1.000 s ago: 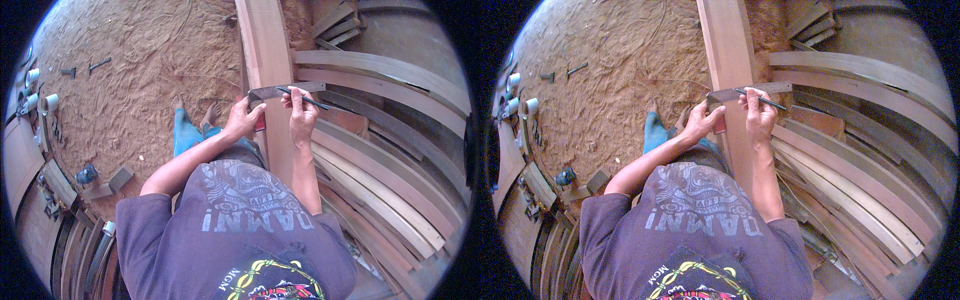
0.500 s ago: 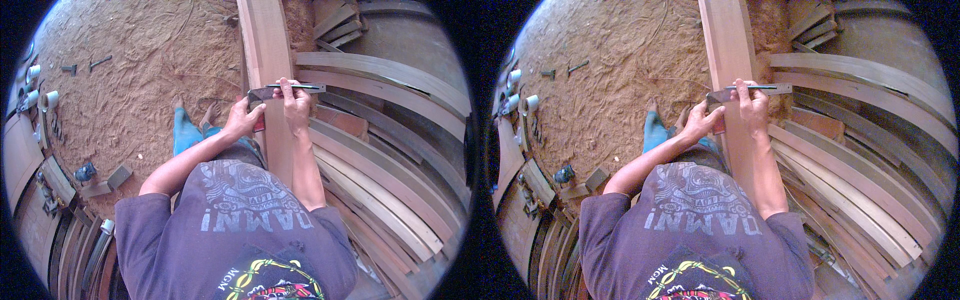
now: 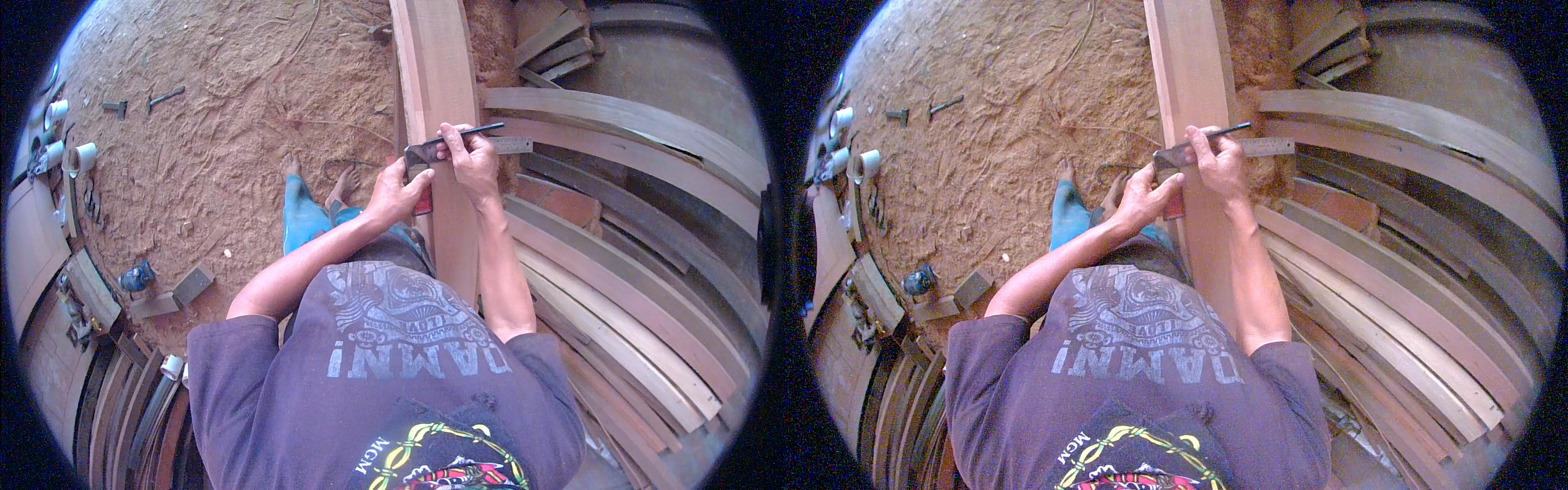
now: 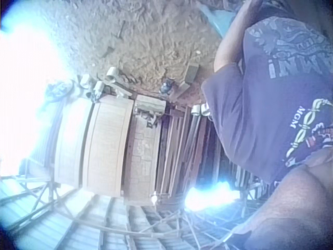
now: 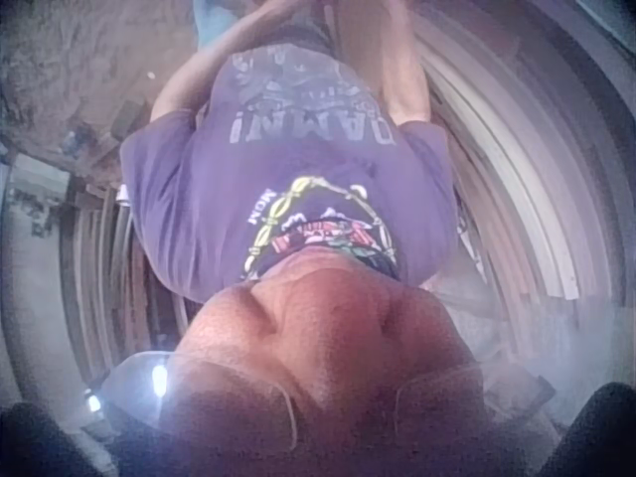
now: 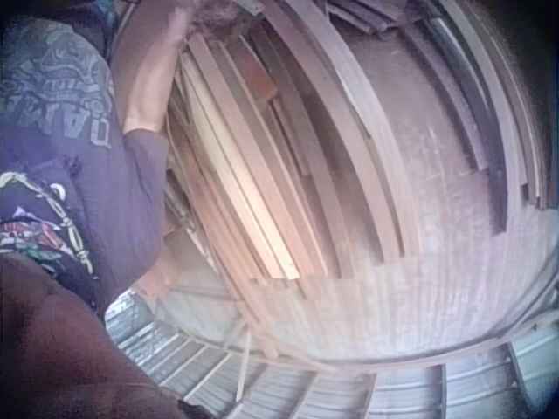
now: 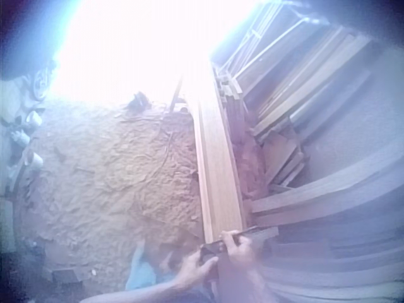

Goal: The person uses a try square and pencil to mark measurement lines on a long wooden plank. They repeatedly position the square at different points along the plank and draw straight lines across its width.

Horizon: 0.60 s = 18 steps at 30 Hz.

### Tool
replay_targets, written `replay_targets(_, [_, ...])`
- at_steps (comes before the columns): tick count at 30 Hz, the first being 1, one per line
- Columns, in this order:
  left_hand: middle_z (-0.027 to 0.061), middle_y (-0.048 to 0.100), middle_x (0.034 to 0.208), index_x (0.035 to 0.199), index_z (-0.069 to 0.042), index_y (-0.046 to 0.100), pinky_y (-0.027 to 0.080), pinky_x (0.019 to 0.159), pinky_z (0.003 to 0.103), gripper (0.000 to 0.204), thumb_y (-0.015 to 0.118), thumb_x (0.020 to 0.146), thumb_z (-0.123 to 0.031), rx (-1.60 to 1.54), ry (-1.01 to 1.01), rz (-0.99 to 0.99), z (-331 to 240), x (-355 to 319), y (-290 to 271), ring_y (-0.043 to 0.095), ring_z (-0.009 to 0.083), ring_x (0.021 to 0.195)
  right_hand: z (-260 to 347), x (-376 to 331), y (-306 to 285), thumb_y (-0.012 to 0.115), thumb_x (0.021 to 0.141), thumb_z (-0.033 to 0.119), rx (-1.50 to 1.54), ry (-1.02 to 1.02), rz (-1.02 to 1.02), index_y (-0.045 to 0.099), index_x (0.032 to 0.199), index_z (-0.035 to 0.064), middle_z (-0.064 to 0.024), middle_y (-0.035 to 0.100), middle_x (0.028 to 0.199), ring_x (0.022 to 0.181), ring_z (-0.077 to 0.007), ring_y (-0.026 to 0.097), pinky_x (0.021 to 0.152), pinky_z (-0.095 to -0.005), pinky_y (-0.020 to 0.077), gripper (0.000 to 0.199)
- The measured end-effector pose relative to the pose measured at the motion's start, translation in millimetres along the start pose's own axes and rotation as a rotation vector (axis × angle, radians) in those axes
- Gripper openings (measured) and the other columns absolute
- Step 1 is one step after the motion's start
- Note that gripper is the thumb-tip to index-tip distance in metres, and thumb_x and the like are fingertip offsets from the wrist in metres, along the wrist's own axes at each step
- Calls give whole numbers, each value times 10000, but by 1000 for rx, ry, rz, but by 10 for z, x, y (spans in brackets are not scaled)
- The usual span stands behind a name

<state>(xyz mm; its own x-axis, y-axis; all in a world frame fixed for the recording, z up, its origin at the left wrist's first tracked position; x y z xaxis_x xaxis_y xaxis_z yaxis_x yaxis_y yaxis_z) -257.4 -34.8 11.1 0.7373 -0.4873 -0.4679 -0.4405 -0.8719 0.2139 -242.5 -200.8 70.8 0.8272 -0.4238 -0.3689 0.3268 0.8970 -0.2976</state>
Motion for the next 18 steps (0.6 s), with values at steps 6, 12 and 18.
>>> replay_targets(6, [119,781,1047,1240,-3,688,575,870,352,350,734,1001,-255,3,-9,-10,-71,-20,-17,719,158,959,-11,70,-212,708,1045,273,-11,25,-50,751,967,36,-14,716,804,689,-74,652,646,-234,546,253])
replay_targets(12, [132,788,1059,1224,4,693,576,893,370,356,728,1006,-276,-40,17,-16,-31,-19,3,733,183,971,-10,87,20,704,1048,272,-20,-39,99,754,988,39,-25,733,849,729,-80,674,666,-238,556,246])
replay_targets(18, [159,787,1058,1224,-4,692,582,880,393,374,737,995,-297,21,-4,-20,70,30,-6,745,205,966,331,25,-183,707,1032,243,-427,-198,-44,739,960,44,-60,728,804,704,-153,688,670,-307,556,215])
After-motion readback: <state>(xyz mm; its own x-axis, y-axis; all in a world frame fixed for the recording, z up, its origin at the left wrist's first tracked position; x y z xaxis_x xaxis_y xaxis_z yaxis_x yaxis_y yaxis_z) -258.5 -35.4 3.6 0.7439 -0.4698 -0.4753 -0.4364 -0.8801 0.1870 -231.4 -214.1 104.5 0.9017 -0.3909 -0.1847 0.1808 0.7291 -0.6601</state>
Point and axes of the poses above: each hand's wrist, its own x-axis towards the middle knuckle, its own y-axis out of the palm, z = x × y, the point moved 7 cm from there along x, towards the middle knuckle
